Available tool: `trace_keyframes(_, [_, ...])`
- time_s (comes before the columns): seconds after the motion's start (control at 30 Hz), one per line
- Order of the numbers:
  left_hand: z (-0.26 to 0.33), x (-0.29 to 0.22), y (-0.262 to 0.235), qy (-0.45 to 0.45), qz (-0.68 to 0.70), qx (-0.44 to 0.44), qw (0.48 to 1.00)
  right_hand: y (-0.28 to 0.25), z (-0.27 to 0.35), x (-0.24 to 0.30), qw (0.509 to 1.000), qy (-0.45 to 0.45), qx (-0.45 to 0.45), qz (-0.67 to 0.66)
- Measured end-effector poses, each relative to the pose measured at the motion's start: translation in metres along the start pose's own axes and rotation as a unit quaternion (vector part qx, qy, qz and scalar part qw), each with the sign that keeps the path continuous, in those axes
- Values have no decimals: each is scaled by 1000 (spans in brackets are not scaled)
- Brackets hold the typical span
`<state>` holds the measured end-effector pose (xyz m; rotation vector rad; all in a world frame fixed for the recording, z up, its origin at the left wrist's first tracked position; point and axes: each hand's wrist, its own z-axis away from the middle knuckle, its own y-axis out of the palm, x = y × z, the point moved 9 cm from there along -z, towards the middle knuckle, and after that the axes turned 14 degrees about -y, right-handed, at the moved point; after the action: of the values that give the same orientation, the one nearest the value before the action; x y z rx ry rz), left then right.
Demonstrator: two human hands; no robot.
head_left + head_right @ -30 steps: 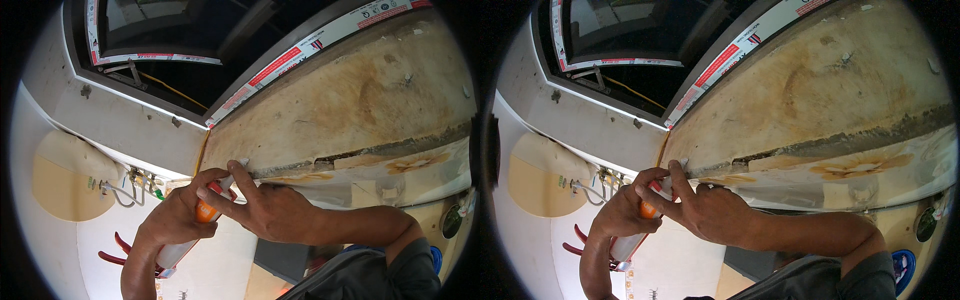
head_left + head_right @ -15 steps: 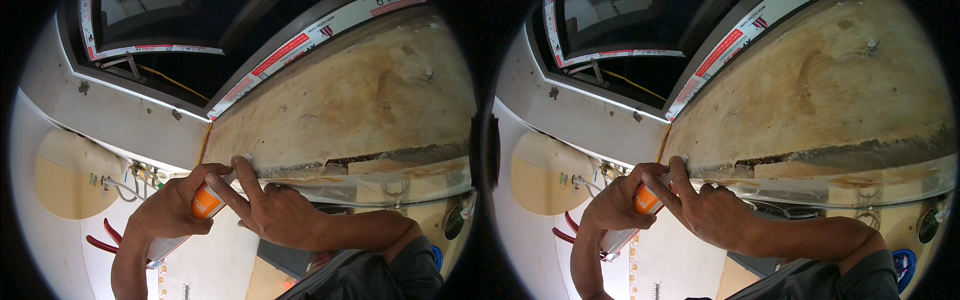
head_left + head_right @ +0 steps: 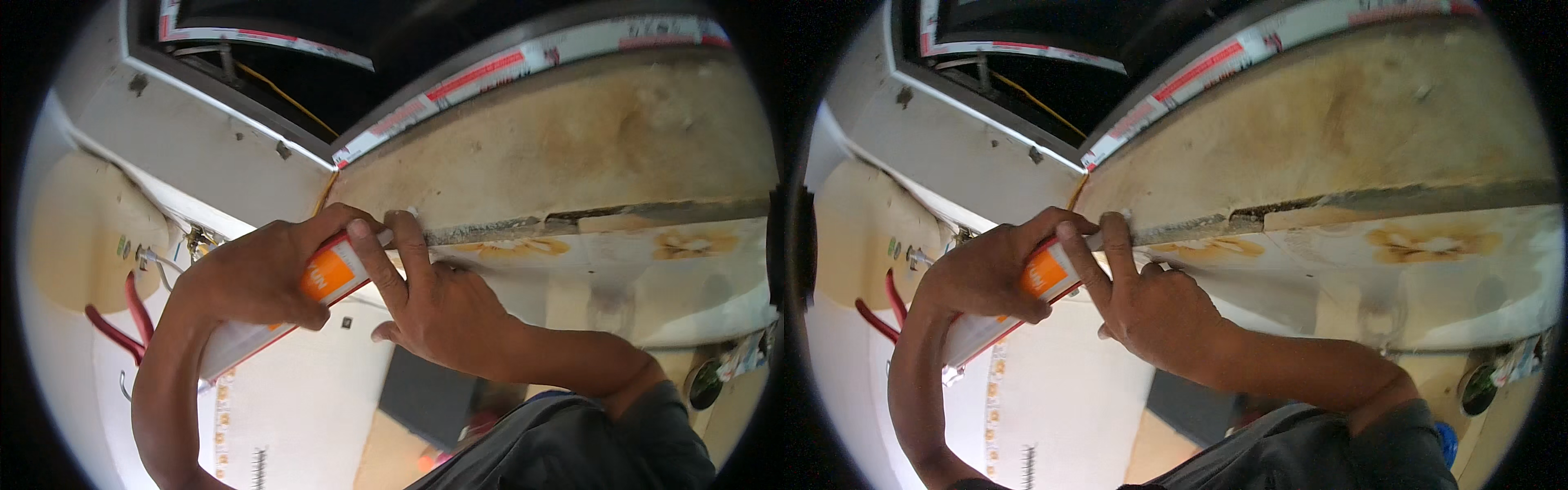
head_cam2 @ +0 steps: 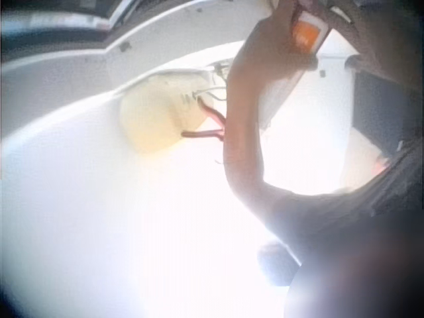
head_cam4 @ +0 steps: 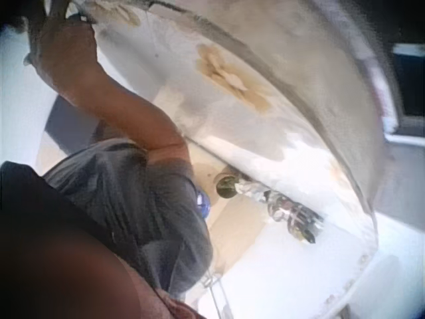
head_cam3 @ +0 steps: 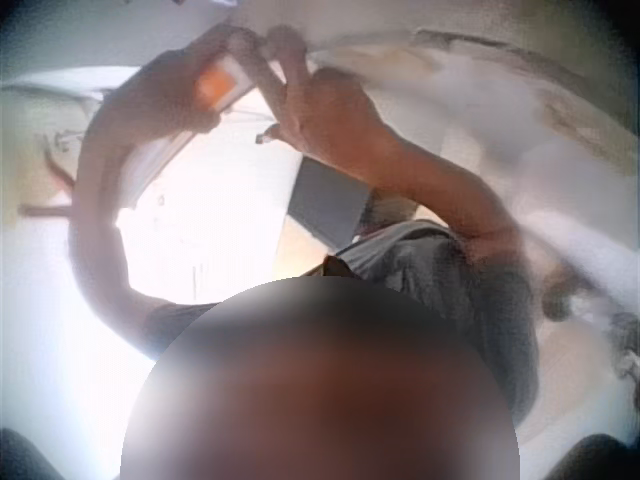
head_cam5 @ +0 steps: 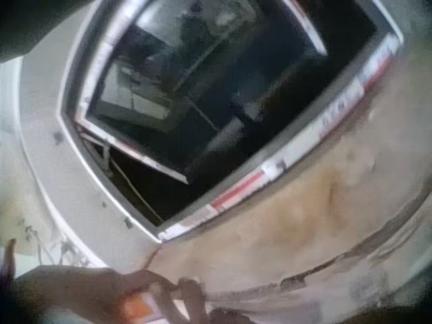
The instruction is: The person applies silicone sealant around the perimeter of a window frame using a caulking gun. They move along the top, sides, and bottom edges, smoothing the bead with a finger and occasionally reloading the cartridge.
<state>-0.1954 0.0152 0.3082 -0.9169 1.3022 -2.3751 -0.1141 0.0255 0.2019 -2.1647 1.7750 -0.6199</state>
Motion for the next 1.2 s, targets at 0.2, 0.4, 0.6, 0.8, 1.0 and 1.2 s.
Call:
trace_keyframes(0.2, [2, 5, 3, -3, 9, -1, 1000, -8, 16, 30, 991, -58, -16, -116])
trace_keyframes(0.4, [-1, 1, -4, 6, -17, -8, 1000, 47, 104, 47, 942, 5, 131, -309])
trace_keyframes(0.6, [-2, -6, -12, 40, 2, -3, 999, 68, 151, 24, 914, 93, 218, -328])
trace_keyframes(0.8, [15, -7, -17, -5, -47, -23, 999, 79, 183, 15, 879, 179, 270, -351])
trace_keyframes(1.0, [60, 22, 18, 15, -33, 13, 999, 75, 221, -7, 886, 163, 297, -316])
trace_keyframes(1.2, [55, 89, 121, 198, 585, -54, 785, 81, 226, -8, 825, 205, 288, -440])
